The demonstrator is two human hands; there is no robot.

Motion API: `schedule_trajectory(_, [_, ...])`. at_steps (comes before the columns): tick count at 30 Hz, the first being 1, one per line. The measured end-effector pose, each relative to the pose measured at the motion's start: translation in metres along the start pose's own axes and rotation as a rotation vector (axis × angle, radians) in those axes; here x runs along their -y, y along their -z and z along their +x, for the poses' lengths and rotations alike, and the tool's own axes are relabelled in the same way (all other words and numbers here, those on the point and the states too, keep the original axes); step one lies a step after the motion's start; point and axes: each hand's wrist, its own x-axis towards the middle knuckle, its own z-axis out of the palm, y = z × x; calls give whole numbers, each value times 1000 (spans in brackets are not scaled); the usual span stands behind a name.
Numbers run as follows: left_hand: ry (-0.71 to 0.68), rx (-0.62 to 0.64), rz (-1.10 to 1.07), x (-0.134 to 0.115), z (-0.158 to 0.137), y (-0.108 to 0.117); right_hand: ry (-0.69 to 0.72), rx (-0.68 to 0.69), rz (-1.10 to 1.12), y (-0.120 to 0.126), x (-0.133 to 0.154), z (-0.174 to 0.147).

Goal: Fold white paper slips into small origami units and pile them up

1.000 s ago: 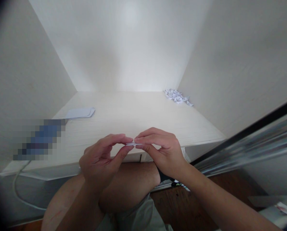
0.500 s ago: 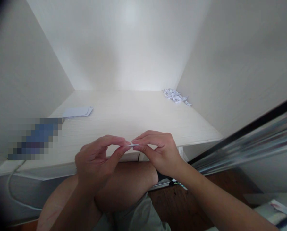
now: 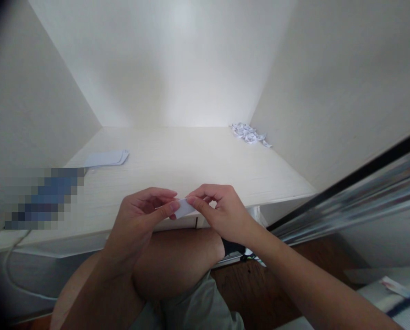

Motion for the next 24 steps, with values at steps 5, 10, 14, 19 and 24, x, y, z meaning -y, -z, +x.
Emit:
schedule_trajectory(5, [11,-69,-69,7,4,-1,-141,122,41,-5,-4,3])
schedule_trajectory(10, [44,-62,-120,8,5,0,-148,110,-84,-7,-3,4])
schedule_trajectory(14, [30,-76,-98,8,5,3,-169,173,-28,-6,-2,6])
schedule_trajectory(19, [35,-70,-71,8,7,5,-143,163,-96,-7,1,8])
schedule_trajectory(24, [43,-113,-85,9,7,8,-166,204,-40,-8,-2,11])
